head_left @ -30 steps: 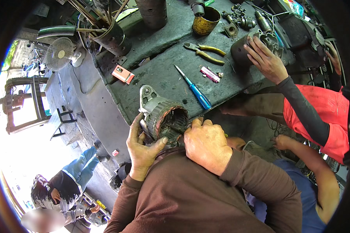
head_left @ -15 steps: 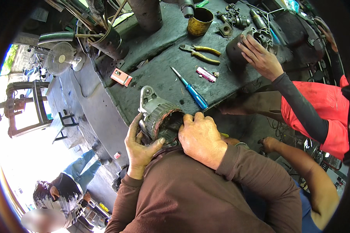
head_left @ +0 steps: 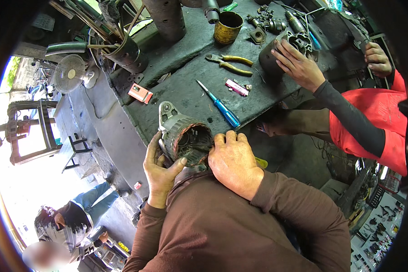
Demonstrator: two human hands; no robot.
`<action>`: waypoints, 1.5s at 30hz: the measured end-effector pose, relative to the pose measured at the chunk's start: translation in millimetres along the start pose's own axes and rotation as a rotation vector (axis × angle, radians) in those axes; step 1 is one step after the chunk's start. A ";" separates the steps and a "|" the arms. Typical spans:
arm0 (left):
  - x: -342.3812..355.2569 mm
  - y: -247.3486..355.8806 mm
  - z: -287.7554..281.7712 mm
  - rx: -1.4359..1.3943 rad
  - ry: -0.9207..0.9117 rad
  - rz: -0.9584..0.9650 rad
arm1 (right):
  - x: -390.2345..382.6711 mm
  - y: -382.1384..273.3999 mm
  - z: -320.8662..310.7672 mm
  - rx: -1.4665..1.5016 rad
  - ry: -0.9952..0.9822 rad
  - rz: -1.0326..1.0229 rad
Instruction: The person uses a screwdriver to manipulate internal components of a cylindrical motor housing held in their hands. They repeatedly probe and adjust parts inside the housing while standing at a workbench in a workshop.
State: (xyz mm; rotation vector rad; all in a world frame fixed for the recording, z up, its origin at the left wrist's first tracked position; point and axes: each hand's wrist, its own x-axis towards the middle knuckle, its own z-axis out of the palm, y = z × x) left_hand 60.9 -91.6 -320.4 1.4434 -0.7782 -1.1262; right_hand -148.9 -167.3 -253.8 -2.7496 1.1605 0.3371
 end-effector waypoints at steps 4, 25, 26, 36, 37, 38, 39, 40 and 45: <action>3.9 4.6 -1.6 -0.017 -0.009 -0.023 | -1.0 2.2 -2.3 0.025 0.034 -0.031; 22.6 16.8 -6.1 0.029 -0.043 -0.070 | 13.6 21.6 -3.1 0.139 -0.020 -0.132; 23.4 17.5 -6.1 0.047 -0.041 -0.071 | 12.9 21.6 -3.4 0.133 -0.008 -0.129; 23.8 18.7 -5.1 0.043 -0.014 -0.099 | 12.3 19.0 -1.1 0.075 0.040 -0.141; 23.0 18.3 -5.3 0.041 -0.015 -0.095 | 12.2 19.2 -0.9 0.065 0.056 -0.145; 22.4 17.7 -5.5 0.042 -0.011 -0.092 | 13.0 19.9 -0.7 0.079 0.053 -0.154; 21.2 16.8 -5.8 0.040 -0.007 -0.087 | 13.9 20.6 -0.3 0.095 0.049 -0.159; 20.2 15.7 -6.2 0.040 -0.010 -0.091 | 14.8 21.6 0.0 0.111 0.045 -0.164; 17.7 9.0 -8.3 -0.001 0.001 -0.061 | 20.7 20.7 3.8 0.089 0.062 -0.178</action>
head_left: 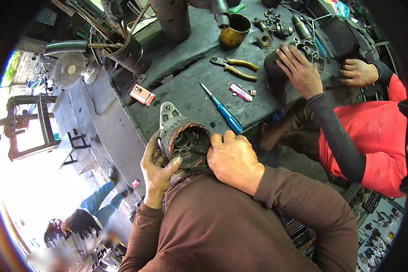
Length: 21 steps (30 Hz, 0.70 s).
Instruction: The person uses a screwdriver to manipulate internal components of a cylindrical motor housing held in their hands. They repeatedly probe and adjust parts inside the housing while standing at a workbench in a workshop.
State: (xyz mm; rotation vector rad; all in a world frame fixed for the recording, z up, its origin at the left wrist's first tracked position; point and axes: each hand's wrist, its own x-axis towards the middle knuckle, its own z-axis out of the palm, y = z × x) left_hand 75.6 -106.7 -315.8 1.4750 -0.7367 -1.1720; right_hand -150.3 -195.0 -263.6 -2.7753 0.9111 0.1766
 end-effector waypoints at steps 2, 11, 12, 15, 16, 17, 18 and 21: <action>-0.2 -1.0 -1.2 0.012 -0.016 0.000 | 0.5 -3.5 1.4 -0.020 0.010 0.016; -3.6 -1.0 3.7 -0.020 -0.025 0.002 | -12.7 -16.7 -2.6 -0.249 0.071 0.069; -4.0 -0.6 4.8 -0.028 -0.025 -0.001 | -13.7 -17.0 -3.0 -0.246 0.067 0.070; 1.6 3.2 3.9 0.032 -0.053 0.001 | -14.9 -17.5 -3.1 -0.205 0.021 0.084; 3.6 5.7 1.7 0.055 -0.055 0.002 | -14.5 -17.9 -2.9 -0.182 0.005 0.089; 4.6 6.6 2.2 0.061 -0.047 0.011 | -13.9 -17.5 -2.7 -0.159 -0.008 0.087; 4.8 6.2 4.3 0.048 -0.033 0.012 | -13.4 -16.9 -2.4 -0.135 -0.026 0.089; 3.4 5.1 6.9 0.041 -0.029 -0.012 | -12.9 -13.9 -1.7 -0.093 -0.057 0.089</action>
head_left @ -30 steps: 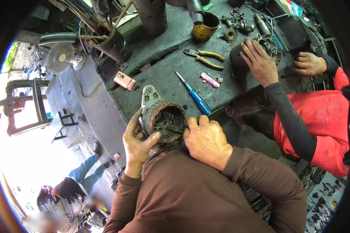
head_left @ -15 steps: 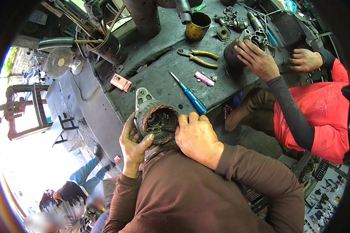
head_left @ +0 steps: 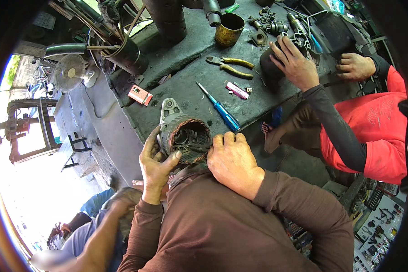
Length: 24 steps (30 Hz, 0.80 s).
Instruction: The person uses a screwdriver to manipulate internal components of a cylindrical motor housing held in their hands. They repeatedly probe and adjust parts inside the housing while standing at a workbench in a workshop.
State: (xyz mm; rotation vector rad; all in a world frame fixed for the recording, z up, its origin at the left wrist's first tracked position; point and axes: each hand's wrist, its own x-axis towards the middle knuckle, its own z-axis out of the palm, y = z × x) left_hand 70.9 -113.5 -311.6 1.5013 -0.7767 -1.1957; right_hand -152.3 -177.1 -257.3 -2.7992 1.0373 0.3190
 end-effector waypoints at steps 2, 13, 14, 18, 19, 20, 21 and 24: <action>-1.0 0.7 -1.7 -0.008 0.008 0.009 | 1.5 0.0 -0.5 0.013 0.002 -0.009; -1.8 -7.8 -3.3 -0.054 0.019 0.031 | 7.8 4.2 -0.6 0.041 -0.014 -0.037; -1.8 -8.2 -4.2 -0.051 0.018 0.030 | 8.3 5.2 0.0 0.054 -0.019 -0.043; -0.6 -9.3 -6.8 -0.025 0.023 0.026 | 8.5 7.0 1.6 0.087 0.020 -0.057; -0.5 -9.6 -7.2 -0.024 0.015 0.035 | 9.0 7.0 1.6 0.094 0.005 -0.060; -0.4 -9.9 -7.6 -0.024 0.016 0.037 | 9.7 6.7 1.6 0.090 0.041 -0.059; 0.1 -10.4 -7.8 -0.024 0.022 0.043 | 10.5 6.4 1.4 0.091 0.051 -0.061; 0.4 -12.4 -8.5 -0.054 0.029 0.051 | 12.5 5.1 0.4 0.092 0.048 -0.065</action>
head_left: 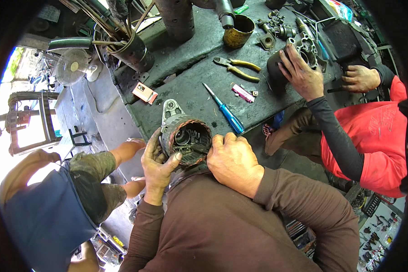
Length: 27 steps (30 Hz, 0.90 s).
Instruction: The person uses a screwdriver to manipulate internal components of a cylindrical motor housing held in their hands. They repeatedly probe and adjust parts inside the housing while standing at a workbench in a workshop.
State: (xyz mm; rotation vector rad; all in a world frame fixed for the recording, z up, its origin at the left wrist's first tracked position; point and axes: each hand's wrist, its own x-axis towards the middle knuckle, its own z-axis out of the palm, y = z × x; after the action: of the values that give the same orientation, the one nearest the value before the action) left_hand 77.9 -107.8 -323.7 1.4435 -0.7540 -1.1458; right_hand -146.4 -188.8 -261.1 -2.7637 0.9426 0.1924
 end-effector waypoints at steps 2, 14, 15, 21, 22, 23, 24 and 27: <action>-1.0 -0.1 -1.9 0.003 -0.010 -0.001 | 1.5 -0.9 -0.9 -0.009 0.006 -0.009; 4.1 -11.3 -10.2 0.004 -0.018 0.013 | 4.0 -2.4 2.8 -0.161 0.103 -0.073; 3.4 -11.8 -10.7 -0.006 -0.029 0.020 | 2.8 -3.4 2.6 -0.142 0.089 -0.051; -3.1 -7.0 -4.7 -0.013 -0.044 0.029 | -7.8 -15.4 -2.6 -0.205 0.059 0.037; -3.7 -5.9 -3.2 -0.008 -0.047 0.043 | -8.8 -16.2 -2.5 -0.208 0.073 0.047; -3.6 -4.8 -2.6 0.012 -0.039 0.024 | -8.7 -16.8 -2.0 -0.216 0.047 0.051; -3.8 -4.7 -1.0 -0.006 -0.046 0.028 | -7.9 -17.1 -1.0 -0.223 0.040 0.054; -5.9 -4.6 -1.1 -0.016 -0.023 0.032 | -3.9 -16.3 2.3 -0.193 0.062 0.060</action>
State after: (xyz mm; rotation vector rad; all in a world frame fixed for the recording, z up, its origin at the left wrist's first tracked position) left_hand 76.3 -101.0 -326.8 1.4023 -0.7797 -1.1426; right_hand -139.6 -173.3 -259.9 -2.9334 1.0762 0.2196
